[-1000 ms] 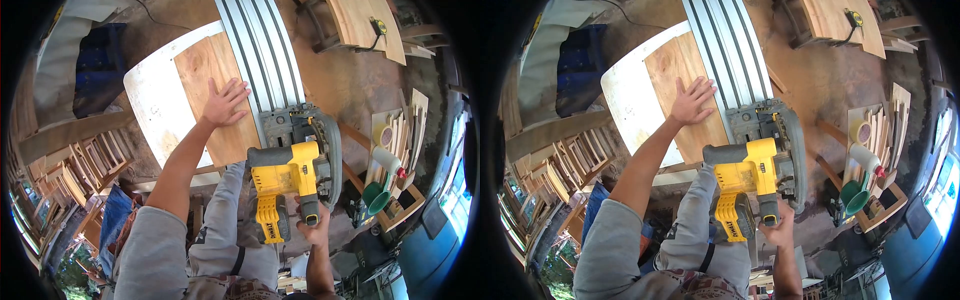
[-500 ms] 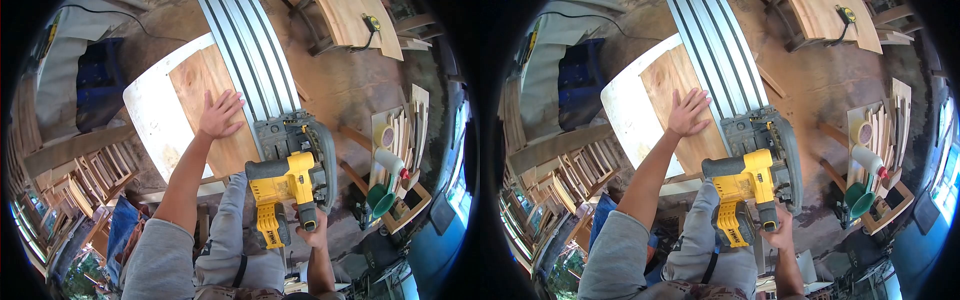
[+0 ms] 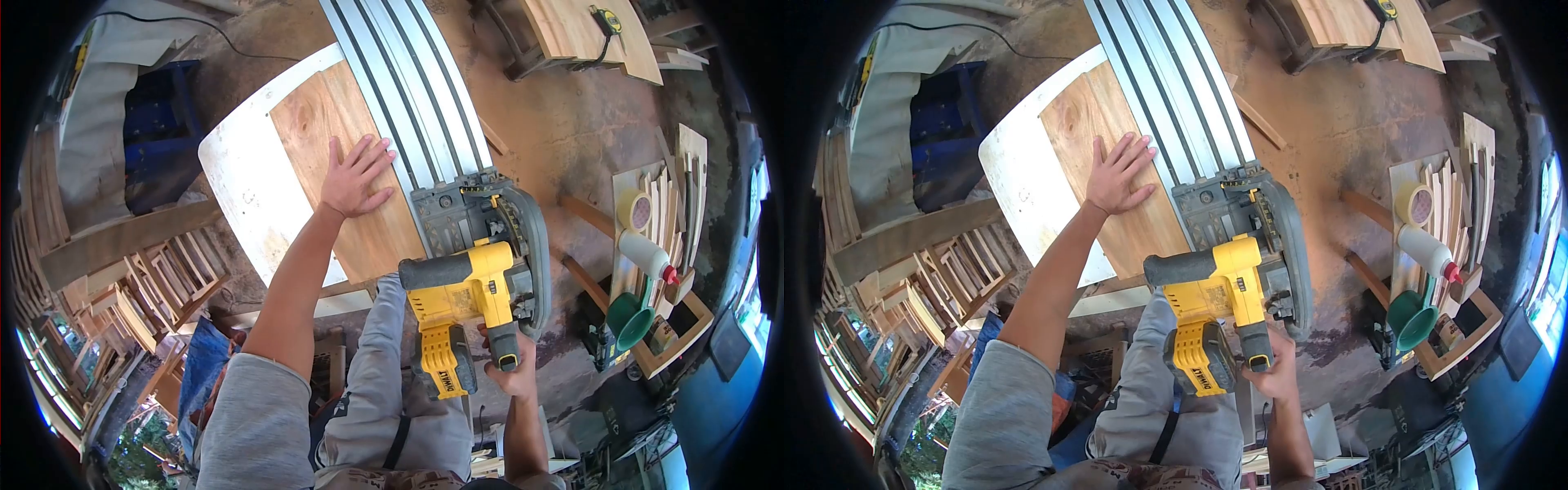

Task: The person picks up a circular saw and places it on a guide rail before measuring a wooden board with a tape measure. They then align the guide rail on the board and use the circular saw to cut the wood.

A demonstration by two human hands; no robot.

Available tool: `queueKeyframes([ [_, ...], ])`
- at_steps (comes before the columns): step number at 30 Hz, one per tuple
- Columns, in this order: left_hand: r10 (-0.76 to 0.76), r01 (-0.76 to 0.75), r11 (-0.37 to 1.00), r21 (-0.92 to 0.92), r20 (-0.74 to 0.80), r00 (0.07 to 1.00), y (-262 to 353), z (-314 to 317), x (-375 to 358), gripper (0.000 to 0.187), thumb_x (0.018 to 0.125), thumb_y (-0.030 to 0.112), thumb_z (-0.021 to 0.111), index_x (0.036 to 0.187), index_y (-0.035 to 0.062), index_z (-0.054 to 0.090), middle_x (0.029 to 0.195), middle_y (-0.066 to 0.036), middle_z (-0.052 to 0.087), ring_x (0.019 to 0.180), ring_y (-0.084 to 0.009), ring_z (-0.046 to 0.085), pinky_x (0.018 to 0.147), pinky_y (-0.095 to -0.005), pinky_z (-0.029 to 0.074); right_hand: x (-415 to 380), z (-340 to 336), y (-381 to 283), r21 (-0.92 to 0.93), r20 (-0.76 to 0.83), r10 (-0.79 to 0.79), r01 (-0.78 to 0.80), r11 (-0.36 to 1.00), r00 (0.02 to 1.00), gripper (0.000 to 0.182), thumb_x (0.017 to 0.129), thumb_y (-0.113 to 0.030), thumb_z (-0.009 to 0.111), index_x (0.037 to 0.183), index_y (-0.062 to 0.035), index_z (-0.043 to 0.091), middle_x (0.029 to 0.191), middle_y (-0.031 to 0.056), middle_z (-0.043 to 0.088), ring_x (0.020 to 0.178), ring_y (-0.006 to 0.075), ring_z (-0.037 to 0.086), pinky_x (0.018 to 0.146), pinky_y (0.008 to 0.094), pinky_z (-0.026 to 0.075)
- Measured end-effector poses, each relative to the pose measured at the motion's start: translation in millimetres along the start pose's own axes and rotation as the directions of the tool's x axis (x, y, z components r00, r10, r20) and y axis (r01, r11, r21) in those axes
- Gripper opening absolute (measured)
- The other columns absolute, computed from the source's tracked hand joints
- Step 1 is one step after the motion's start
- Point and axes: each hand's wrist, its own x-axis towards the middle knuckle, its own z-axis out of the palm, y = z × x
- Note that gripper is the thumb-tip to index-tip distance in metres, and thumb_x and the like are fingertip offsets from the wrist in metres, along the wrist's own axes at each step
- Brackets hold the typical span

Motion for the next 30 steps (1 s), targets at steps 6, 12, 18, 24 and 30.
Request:
queueKeyframes([
  [6,0.001,0.000,0.999,-0.050,0.008,1.000,2.3,-4.4,3.0,0.065,0.087,0.052,0.063,0.143,0.0208,0.053,0.156,0.000,0.043,0.145,-0.0248,0.037,0.113,-0.0710,0.015,4.6,-1.0,-4.6,-0.004,0.016,0.020,-0.020,1.000,1.000,0.055,0.054,0.003,0.067,0.109,0.0012,0.070,0.109,0.0104,0.072,0.087,0.0178,0.061,0.082,0.0330,0.050],
  [12,-0.009,0.009,0.997,-0.076,0.006,1.000,2.9,-6.6,4.9,0.066,0.086,0.050,0.064,0.143,0.0198,0.052,0.155,-0.001,0.044,0.145,-0.0252,0.038,0.116,-0.0683,0.013,11.1,-17.5,-10.8,0.045,0.125,-0.002,-0.004,0.999,0.992,0.063,0.055,-0.026,0.088,0.108,0.0028,0.069,0.108,0.0106,0.066,0.098,0.0215,0.059,0.087,0.0340,0.042],
  [18,-0.015,0.016,0.998,-0.060,0.024,1.000,3.2,-5.3,4.7,0.067,0.085,0.050,0.064,0.144,0.0203,0.052,0.155,0.000,0.044,0.145,-0.0246,0.037,0.117,-0.0672,0.013,5.7,-30.0,4.4,0.245,0.200,-0.002,-0.048,0.968,0.980,0.080,0.062,-0.044,0.087,0.119,0.0071,0.066,0.125,0.0168,0.059,0.119,0.0283,0.053,0.102,0.0387,0.038],
  [24,-0.022,0.023,0.997,-0.070,0.004,1.000,2.2,-4.5,4.1,0.068,0.084,0.050,0.065,0.144,0.0217,0.051,0.155,0.001,0.044,0.144,-0.0233,0.039,0.117,-0.0670,0.012,1.2,-22.3,3.5,0.107,0.093,-0.072,0.062,0.992,0.993,0.086,0.075,-0.065,0.072,0.120,0.0076,0.064,0.120,0.0195,0.063,0.114,0.0300,0.057,0.101,0.0398,0.041],
  [30,-0.015,0.015,0.997,-0.072,-0.001,1.000,2.4,-3.7,3.4,0.069,0.084,0.050,0.066,0.145,0.0215,0.051,0.155,0.001,0.045,0.144,-0.0229,0.039,0.118,-0.0671,0.011,-8.0,12.6,14.2,-0.072,-0.247,-0.190,0.178,0.981,0.950,0.088,0.083,-0.077,0.055,0.111,0.0063,0.064,0.105,0.0194,0.069,0.098,0.0312,0.068,0.087,0.0395,0.050],
])
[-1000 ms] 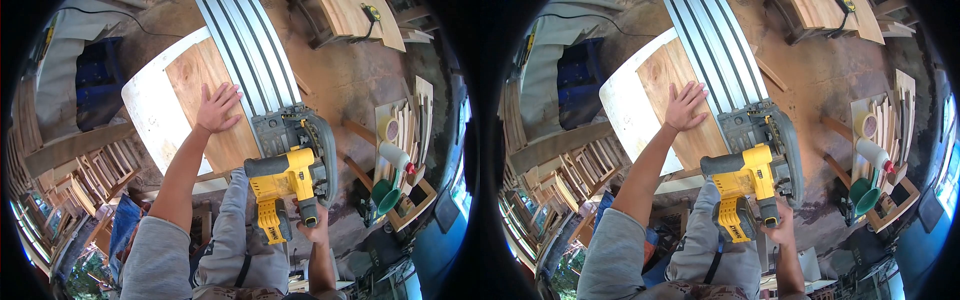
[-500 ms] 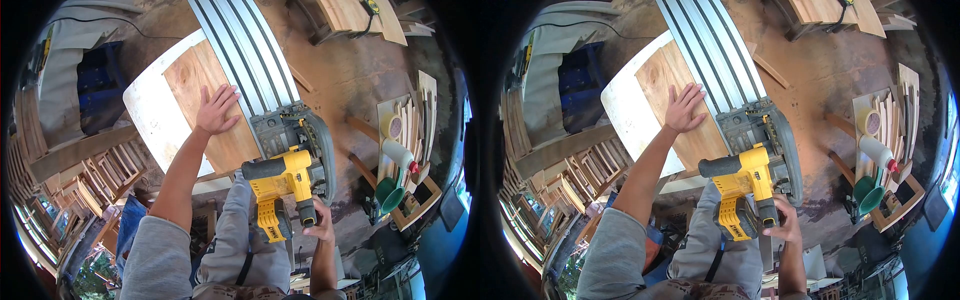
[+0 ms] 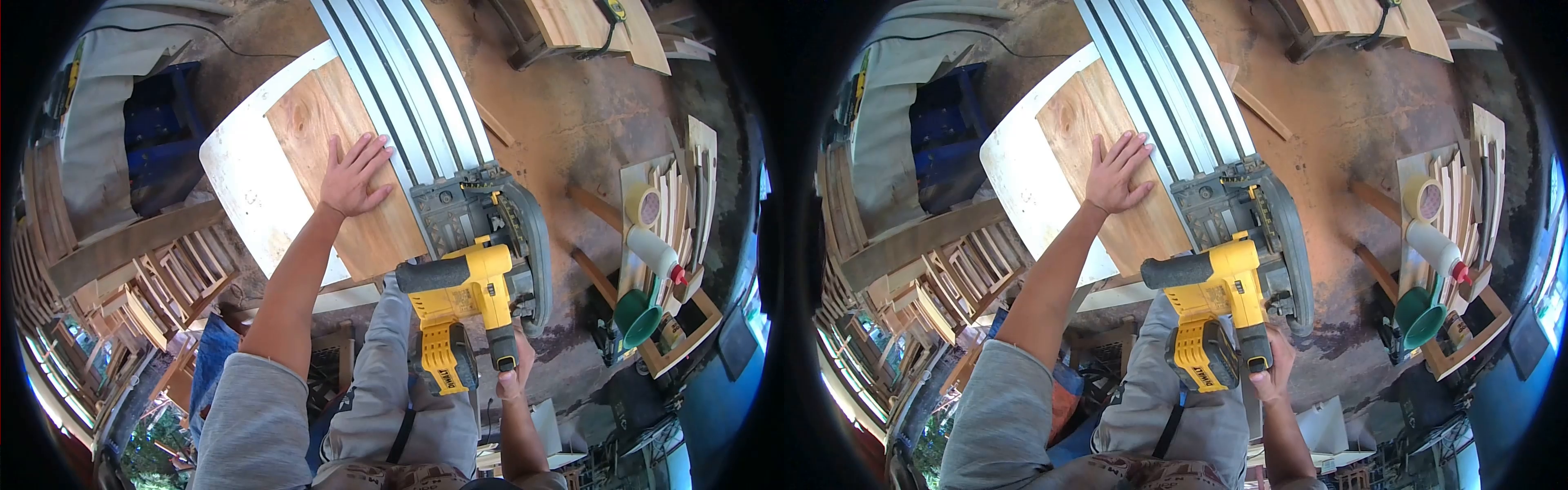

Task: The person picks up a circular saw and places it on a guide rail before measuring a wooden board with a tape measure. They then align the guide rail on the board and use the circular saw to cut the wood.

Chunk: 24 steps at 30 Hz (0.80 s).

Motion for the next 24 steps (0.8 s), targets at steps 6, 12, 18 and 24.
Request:
queueKeyframes([
  [6,0.011,-0.011,1.000,0.006,-0.010,1.000,-1.6,2.2,-1.7,0.067,0.085,0.050,0.065,0.144,0.0208,0.053,0.156,0.001,0.045,0.145,-0.0219,0.039,0.117,-0.0681,0.012,5.3,1.0,0.0,-0.064,0.017,-0.007,0.008,0.998,1.000,0.091,0.082,-0.082,0.049,0.103,0.0053,0.065,0.089,0.0172,0.068,0.081,0.0293,0.069,0.073,0.0382,0.052],
  [12,0.019,-0.019,1.000,0.014,-0.012,1.000,-2.8,1.7,-2.4,0.067,0.085,0.050,0.065,0.143,0.0205,0.054,0.155,0.001,0.045,0.145,-0.0216,0.039,0.117,-0.0684,0.012,9.0,1.0,-0.8,-0.138,0.016,-0.021,0.023,0.990,1.000,0.090,0.082,-0.083,0.046,0.094,0.0041,0.065,0.073,0.0117,0.061,0.064,0.0258,0.064,0.059,0.0372,0.047],
  [18,0.019,-0.019,1.000,0.004,-0.006,1.000,-3.3,1.7,-2.6,0.067,0.084,0.050,0.065,0.143,0.0208,0.053,0.155,0.001,0.046,0.145,-0.0217,0.039,0.116,-0.0688,0.013,10.6,3.8,-1.5,-0.175,-0.012,-0.031,0.029,0.984,0.999,0.093,0.081,-0.086,0.042,0.089,0.0037,0.064,0.068,0.0104,0.057,0.059,0.0242,0.059,0.055,0.0371,0.043],
  [24,0.016,-0.016,1.000,0.004,0.001,1.000,-2.5,0.7,-1.3,0.066,0.084,0.050,0.066,0.143,0.0206,0.054,0.154,0.001,0.046,0.145,-0.0222,0.039,0.117,-0.0685,0.013,25.4,8.9,6.8,-0.159,0.011,-0.061,0.062,0.985,0.998,0.091,0.083,-0.084,0.043,0.089,0.0045,0.064,0.069,0.0114,0.057,0.061,0.0244,0.060,0.057,0.0372,0.044],
])
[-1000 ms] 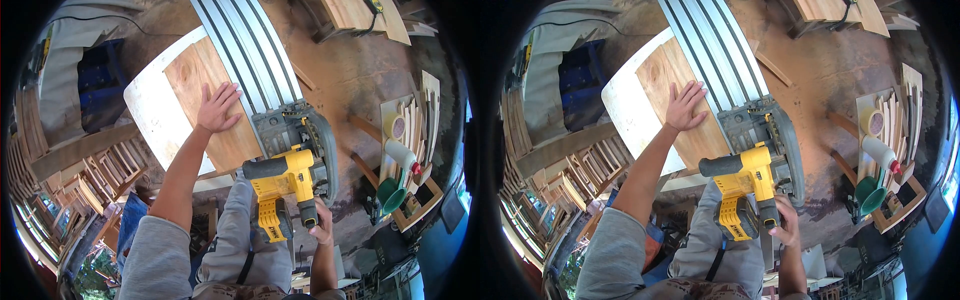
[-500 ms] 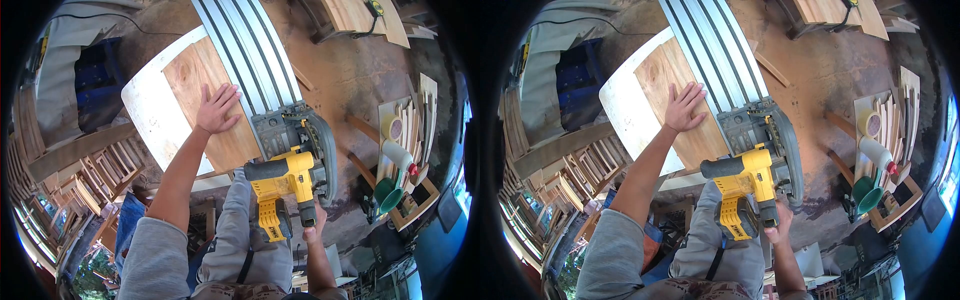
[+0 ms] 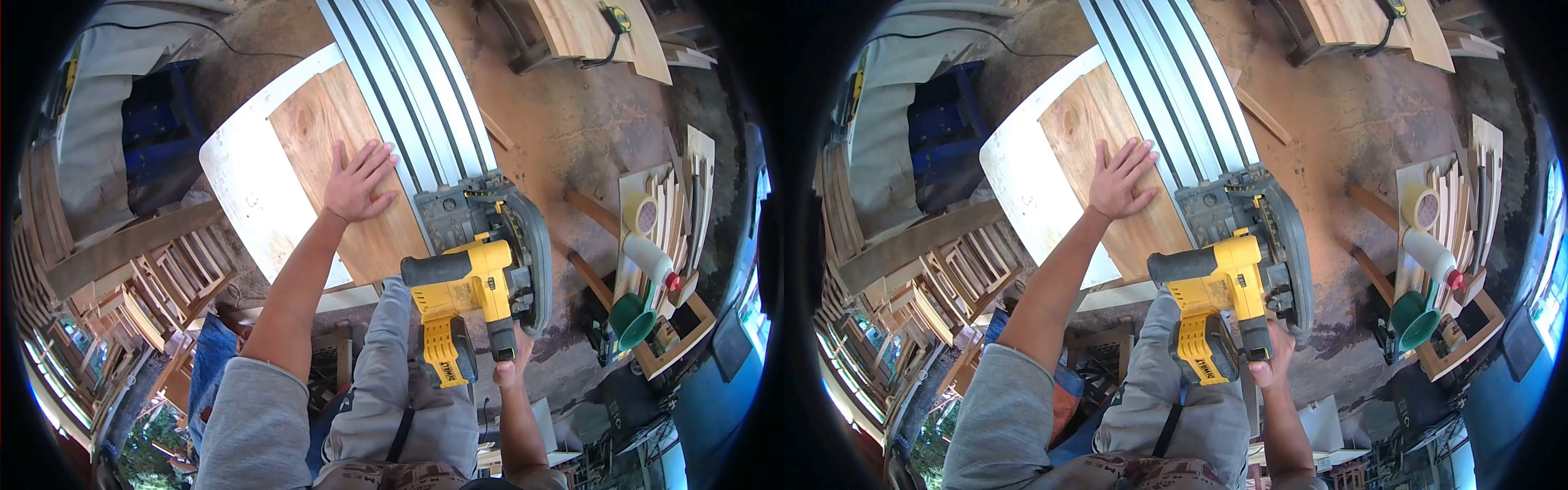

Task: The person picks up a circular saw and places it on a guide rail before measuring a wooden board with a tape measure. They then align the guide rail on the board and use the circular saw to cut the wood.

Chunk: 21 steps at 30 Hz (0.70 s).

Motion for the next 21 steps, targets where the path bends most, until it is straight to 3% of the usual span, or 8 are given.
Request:
queueKeyframes([
  [13,-0.004,0.003,1.000,-0.023,-0.014,1.000,0.2,-1.2,0.7,0.066,0.083,0.049,0.067,0.141,0.0200,0.056,0.153,0.000,0.048,0.143,-0.0230,0.041,0.117,-0.0692,0.013,19.9,14.6,6.0,0.006,-0.035,-0.010,0.010,1.000,0.999,0.085,0.085,-0.080,0.043,0.083,0.0027,0.061,0.066,0.0124,0.055,0.058,0.0289,0.058,0.056,0.0383,0.044],
  [16,-0.002,0.002,1.000,-0.031,-0.001,1.000,-0.4,-1.2,0.1,0.068,0.084,0.047,0.066,0.145,0.0202,0.052,0.156,-0.001,0.045,0.146,-0.0256,0.038,0.120,-0.0657,0.009,21.5,13.7,14.1,-0.016,-0.010,-0.006,0.006,1.000,1.000,0.084,0.085,-0.079,0.044,0.083,0.0027,0.061,0.065,0.0120,0.054,0.057,0.0287,0.057,0.055,0.0383,0.042],
  [21,-0.004,0.004,1.000,-0.016,-0.007,1.000,0.0,-1.6,0.9,0.066,0.084,0.049,0.067,0.142,0.0195,0.055,0.154,0.001,0.047,0.143,-0.0234,0.041,0.117,-0.0692,0.013,28.7,17.2,15.1,0.009,0.002,-0.001,0.001,1.000,1.000,0.084,0.085,-0.079,0.045,0.086,0.0036,0.062,0.066,0.0119,0.055,0.058,0.0282,0.058,0.055,0.0375,0.043],
])
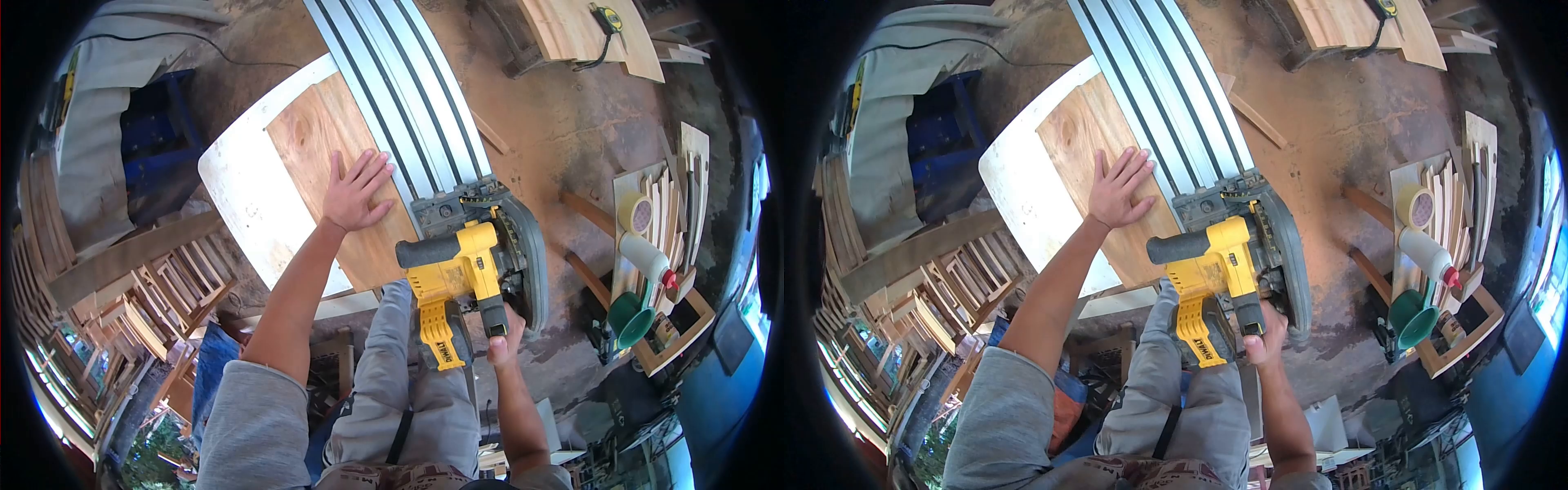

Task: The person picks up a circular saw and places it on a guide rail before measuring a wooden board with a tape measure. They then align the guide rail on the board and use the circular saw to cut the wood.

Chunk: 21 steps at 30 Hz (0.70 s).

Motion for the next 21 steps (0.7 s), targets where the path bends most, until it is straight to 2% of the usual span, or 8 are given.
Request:
queueKeyframes([
  [6,0.002,-0.002,1.000,-0.001,0.005,1.000,-0.5,-0.3,0.6,0.067,0.084,0.049,0.066,0.142,0.0195,0.054,0.154,0.000,0.047,0.144,-0.0237,0.040,0.117,-0.0692,0.013,3.3,2.9,11.2,0.015,0.013,0.011,-0.011,1.000,1.000,0.088,0.085,-0.079,0.045,0.094,0.0055,0.065,0.074,0.0146,0.062,0.066,0.0304,0.063,0.062,0.0383,0.049],
  [13,0.019,-0.019,1.000,0.000,0.017,1.000,-2.3,0.7,0.4,0.066,0.086,0.050,0.064,0.143,0.0177,0.054,0.155,-0.002,0.046,0.146,-0.0257,0.038,0.119,-0.0665,0.008,7.2,6.7,18.2,0.013,0.017,0.005,-0.005,1.000,1.000,0.091,0.085,-0.082,0.044,0.096,0.0059,0.065,0.076,0.0161,0.064,0.069,0.0324,0.066,0.065,0.0403,0.051],
  [21,0.021,-0.021,1.000,-0.003,0.012,1.000,-1.0,-1.4,0.8,0.067,0.086,0.050,0.064,0.144,0.0168,0.054,0.154,-0.003,0.047,0.144,-0.0268,0.040,0.118,-0.0667,0.010,11.3,6.7,18.3,0.000,0.024,-0.021,0.021,1.000,0.999,0.088,0.085,-0.080,0.045,0.096,0.0050,0.065,0.077,0.0170,0.064,0.070,0.0349,0.066,0.065,0.0413,0.051],
])
